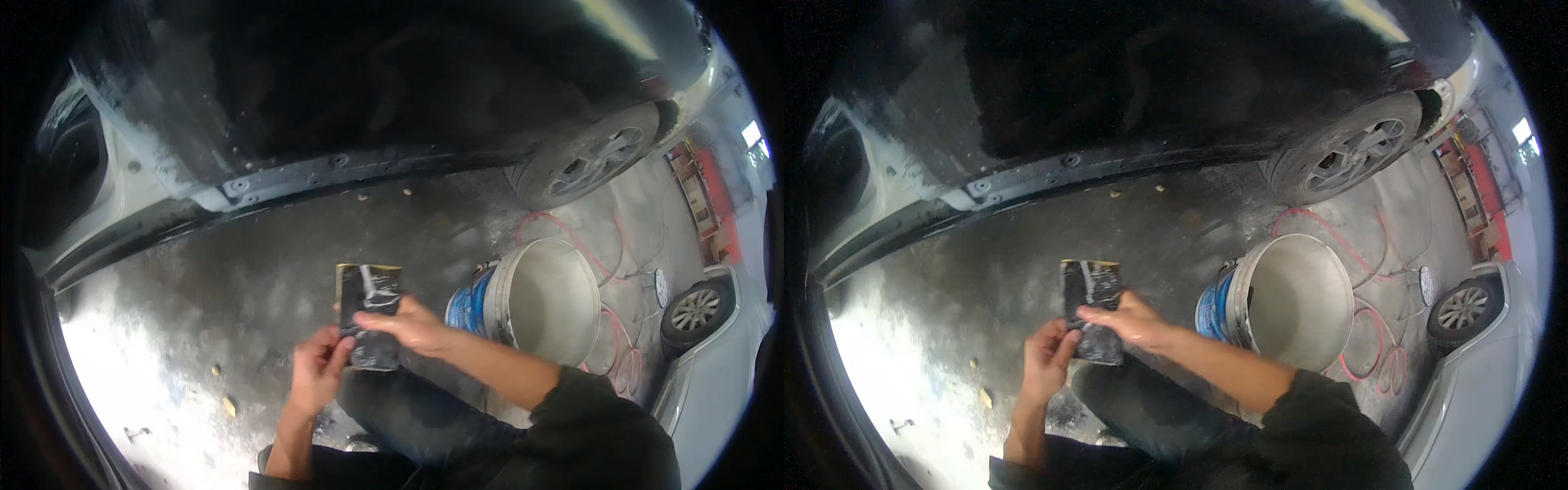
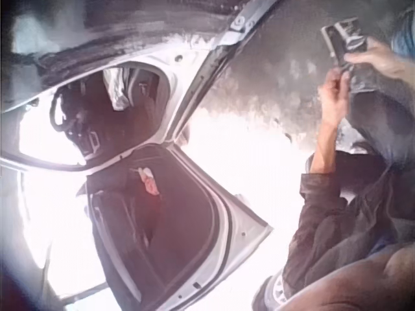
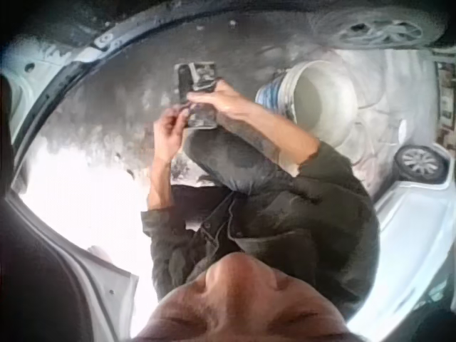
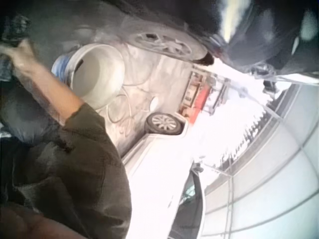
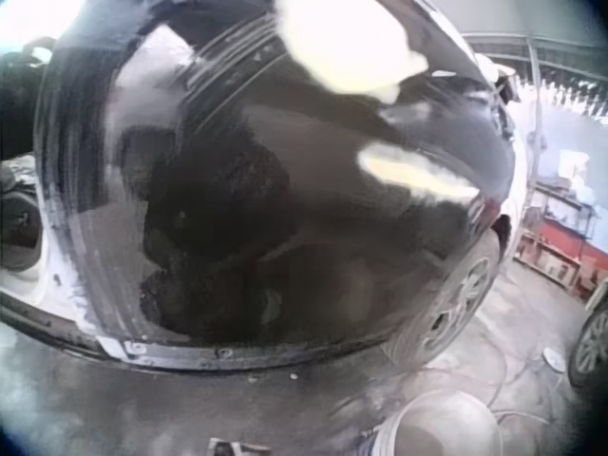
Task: The person retrieves a sanding block from a box, then walks to a white car with its door open. They repeatedly sand the black-painted lower edge of the door with the sanding block, occasionally dipping it into a bucket of water and wiping the surface with their hand.
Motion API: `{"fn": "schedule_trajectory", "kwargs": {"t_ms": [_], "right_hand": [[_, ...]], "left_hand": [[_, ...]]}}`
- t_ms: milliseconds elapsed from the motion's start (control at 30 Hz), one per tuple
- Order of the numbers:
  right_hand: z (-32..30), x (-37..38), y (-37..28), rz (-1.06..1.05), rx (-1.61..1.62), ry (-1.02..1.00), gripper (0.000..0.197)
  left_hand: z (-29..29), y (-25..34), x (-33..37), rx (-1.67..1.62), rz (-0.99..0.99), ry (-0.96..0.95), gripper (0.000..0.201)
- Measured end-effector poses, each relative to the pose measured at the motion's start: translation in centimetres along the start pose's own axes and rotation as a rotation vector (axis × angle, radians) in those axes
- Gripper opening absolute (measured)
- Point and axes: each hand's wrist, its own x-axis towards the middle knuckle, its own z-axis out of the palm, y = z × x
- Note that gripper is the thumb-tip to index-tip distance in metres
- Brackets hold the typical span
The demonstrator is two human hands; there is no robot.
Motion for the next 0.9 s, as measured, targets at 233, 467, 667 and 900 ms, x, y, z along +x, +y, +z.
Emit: {"fn": "schedule_trajectory", "kwargs": {"t_ms": [233,467,667,900], "right_hand": [[-6.1,-8.0,-8.6,-0.031,0.091,0.019,0.039],[-29.4,-16.2,-1.6,0.050,0.032,0.540,0.037],[-49.5,-14.1,20.1,0.516,-0.010,0.616,0.029],[-45.8,-11.8,18.1,0.609,-0.110,0.509,0.025]], "left_hand": [[-0.5,-1.1,1.2,-0.254,-0.049,0.068,0.027],[-4.5,-2.5,0.8,-0.072,0.041,0.379,0.010],[-4.9,-5.2,0.8,0.013,0.009,0.387,0.011],[-4.8,-2.8,-0.7,0.427,0.038,0.405,0.009]]}}
